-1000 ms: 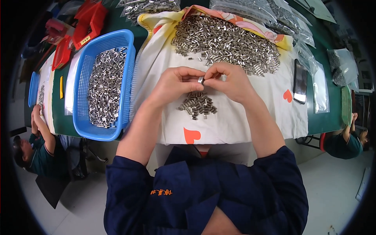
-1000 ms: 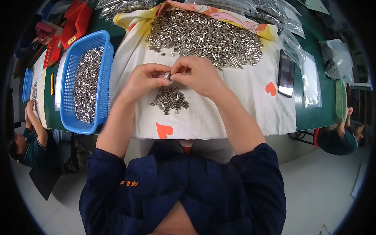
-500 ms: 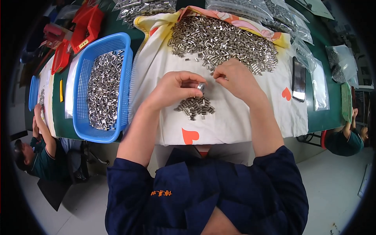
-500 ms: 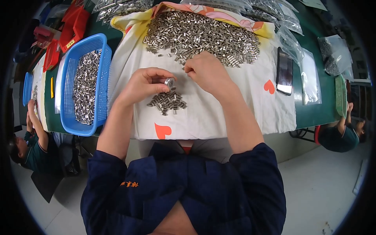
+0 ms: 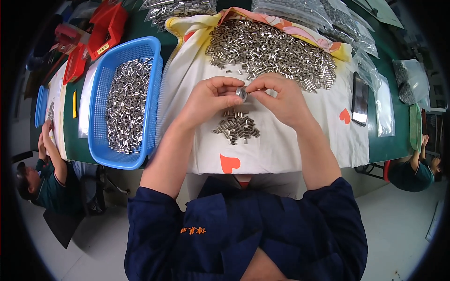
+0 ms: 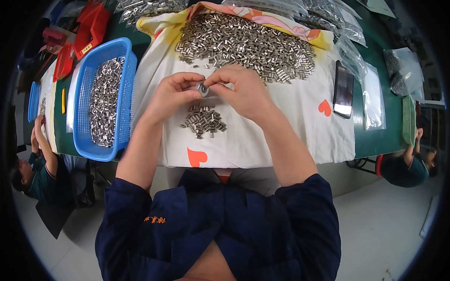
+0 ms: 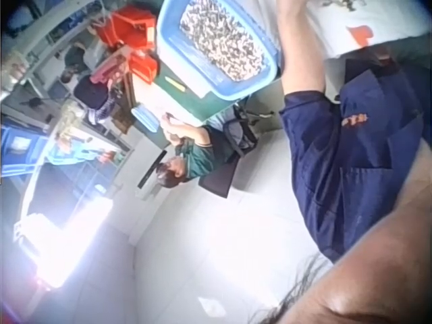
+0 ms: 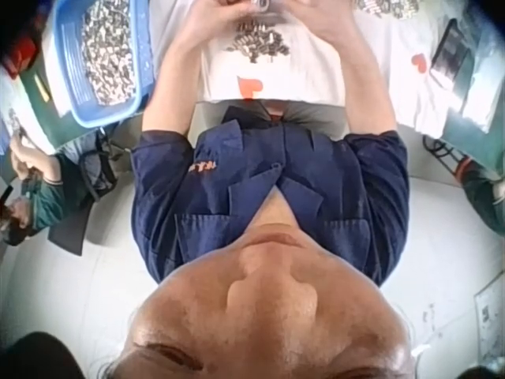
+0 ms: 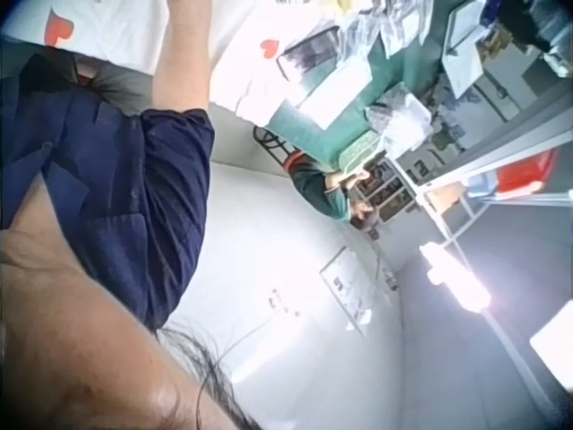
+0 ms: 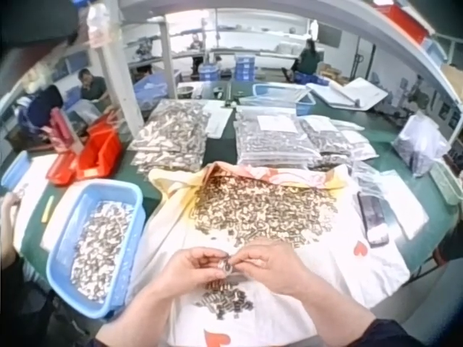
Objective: Sorting and assembling small metal clips into circular metal bases on a production workbench.
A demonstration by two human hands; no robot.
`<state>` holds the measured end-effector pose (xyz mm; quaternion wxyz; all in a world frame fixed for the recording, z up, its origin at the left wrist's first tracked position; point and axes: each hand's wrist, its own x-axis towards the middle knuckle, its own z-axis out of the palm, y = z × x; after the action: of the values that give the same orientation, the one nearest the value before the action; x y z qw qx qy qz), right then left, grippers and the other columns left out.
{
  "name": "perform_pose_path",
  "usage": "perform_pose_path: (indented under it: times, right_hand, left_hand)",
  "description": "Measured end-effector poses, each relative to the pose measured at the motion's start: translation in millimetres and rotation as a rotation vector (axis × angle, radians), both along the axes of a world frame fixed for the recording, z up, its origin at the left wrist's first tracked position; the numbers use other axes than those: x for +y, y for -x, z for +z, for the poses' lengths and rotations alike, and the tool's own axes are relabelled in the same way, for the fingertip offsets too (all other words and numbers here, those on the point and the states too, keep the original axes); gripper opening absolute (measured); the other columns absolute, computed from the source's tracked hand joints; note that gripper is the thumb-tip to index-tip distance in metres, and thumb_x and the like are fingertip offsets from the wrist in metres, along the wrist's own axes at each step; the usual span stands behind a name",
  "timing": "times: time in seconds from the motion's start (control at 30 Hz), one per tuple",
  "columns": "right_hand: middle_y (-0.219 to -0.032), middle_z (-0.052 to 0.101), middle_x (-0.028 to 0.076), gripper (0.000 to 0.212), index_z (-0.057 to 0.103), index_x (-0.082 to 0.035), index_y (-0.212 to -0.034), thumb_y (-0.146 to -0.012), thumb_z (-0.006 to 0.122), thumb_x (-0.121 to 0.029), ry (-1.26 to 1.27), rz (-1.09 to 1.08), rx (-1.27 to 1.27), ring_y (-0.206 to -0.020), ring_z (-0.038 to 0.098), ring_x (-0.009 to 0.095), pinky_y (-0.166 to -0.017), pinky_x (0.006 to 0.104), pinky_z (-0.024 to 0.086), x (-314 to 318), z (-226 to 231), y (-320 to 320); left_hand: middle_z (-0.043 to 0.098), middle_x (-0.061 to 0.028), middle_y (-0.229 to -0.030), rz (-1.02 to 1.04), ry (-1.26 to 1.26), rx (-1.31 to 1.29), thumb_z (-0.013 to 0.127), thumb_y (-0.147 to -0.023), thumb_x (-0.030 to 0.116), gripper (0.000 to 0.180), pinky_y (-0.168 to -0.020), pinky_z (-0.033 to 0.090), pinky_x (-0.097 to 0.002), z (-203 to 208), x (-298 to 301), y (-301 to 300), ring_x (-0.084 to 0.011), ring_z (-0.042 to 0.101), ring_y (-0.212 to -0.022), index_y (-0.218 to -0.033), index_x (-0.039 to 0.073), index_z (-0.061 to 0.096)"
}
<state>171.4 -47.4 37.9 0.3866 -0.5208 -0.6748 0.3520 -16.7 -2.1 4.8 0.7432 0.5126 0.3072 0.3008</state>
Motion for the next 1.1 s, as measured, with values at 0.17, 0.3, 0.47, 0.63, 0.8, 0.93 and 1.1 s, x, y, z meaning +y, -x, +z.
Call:
perform_pose_path:
  times: [0.17,0.3,0.47,0.63,0.8,0.93,1.1]
  right_hand:
    - [-0.075,0.06,0.006,0.007,0.062,-0.005,-0.076,-0.07,0.06,-0.005,-0.06,-0.03,-0.096,-0.073,0.056,0.019,-0.065,0.0284,0.044,-1.2,-5.1,7.9]
    - [-0.075,0.06,0.006,0.006,0.061,-0.004,-0.074,-0.068,0.062,-0.004,-0.317,-0.079,-0.335,-0.072,0.056,0.019,-0.065,0.0275,0.044,-3.6,-11.6,15.6]
    - [-0.073,0.059,0.006,0.009,0.06,-0.005,-0.075,-0.067,0.063,-0.007,-0.154,-0.018,-0.17,-0.071,0.056,0.02,-0.064,0.0297,0.044,-0.5,-10.7,4.4]
    - [-0.072,0.059,0.006,0.01,0.06,-0.006,-0.076,-0.067,0.062,-0.01,-0.011,0.048,-0.145,-0.07,0.055,0.022,-0.066,0.0323,0.044,0.7,1.7,0.9]
    - [-0.073,0.058,0.006,0.009,0.062,-0.005,-0.076,-0.069,0.06,-0.009,-0.151,-0.032,-0.489,-0.075,0.053,0.022,-0.067,0.0327,0.042,12.1,-13.2,-25.3]
    - [-0.072,0.057,0.005,0.009,0.062,-0.009,-0.075,-0.067,0.059,-0.009,-0.249,-0.028,-0.54,-0.079,0.052,0.023,-0.072,0.0336,0.042,10.7,-25.7,-12.9]
    - [-0.074,0.057,0.005,0.008,0.063,-0.01,-0.074,-0.067,0.059,-0.009,-0.246,-0.052,-0.639,-0.081,0.052,0.023,-0.074,0.0343,0.041,9.6,-28.4,-5.3]
  left_hand:
    - [0.06,-0.0072,-0.093,0.02,-0.013,0.039,0.064,-0.072,-0.001,0.032,-0.073,0.047,-0.021,-3.2,0.0,0.3,-0.0101,0.057,-0.082,-0.102,-0.004,0.055]
    - [0.061,-0.0074,-0.091,0.067,-0.022,0.098,0.064,-0.072,-0.001,0.03,-0.072,0.047,-0.0214,-4.2,-2.6,-4.2,-0.0104,0.058,-0.081,-0.101,-0.004,0.056]
    - [0.061,-0.0071,-0.089,0.051,-0.051,0.093,0.065,-0.071,-0.001,0.029,-0.071,0.048,-0.021,0.0,-2.7,-2.7,-0.0094,0.058,-0.08,-0.1,-0.004,0.057]
    - [0.061,-0.0051,-0.086,-0.044,-0.106,0.185,0.066,-0.07,0.0,0.03,-0.07,0.047,-0.0204,3.3,-3.9,-0.8,-0.0083,0.057,-0.078,-0.099,-0.003,0.058]
    - [0.061,-0.0005,-0.081,-0.206,-0.191,0.267,0.069,-0.068,0.002,0.029,-0.068,0.046,-0.019,2.0,-6.8,-2.8,-0.0051,0.055,-0.074,-0.096,0.002,0.061]
    - [0.06,-0.0002,-0.08,-0.197,-0.161,0.226,0.069,-0.069,0.002,0.027,-0.067,0.046,-0.0187,3.9,-7.8,-2.4,-0.0044,0.054,-0.072,-0.095,0.002,0.061]
    - [0.061,-0.0024,-0.082,-0.126,-0.055,0.141,0.066,-0.07,0.0,0.028,-0.069,0.047,-0.0196,-0.3,-2.7,-4.3,-0.0065,0.056,-0.075,-0.097,0.0,0.059]
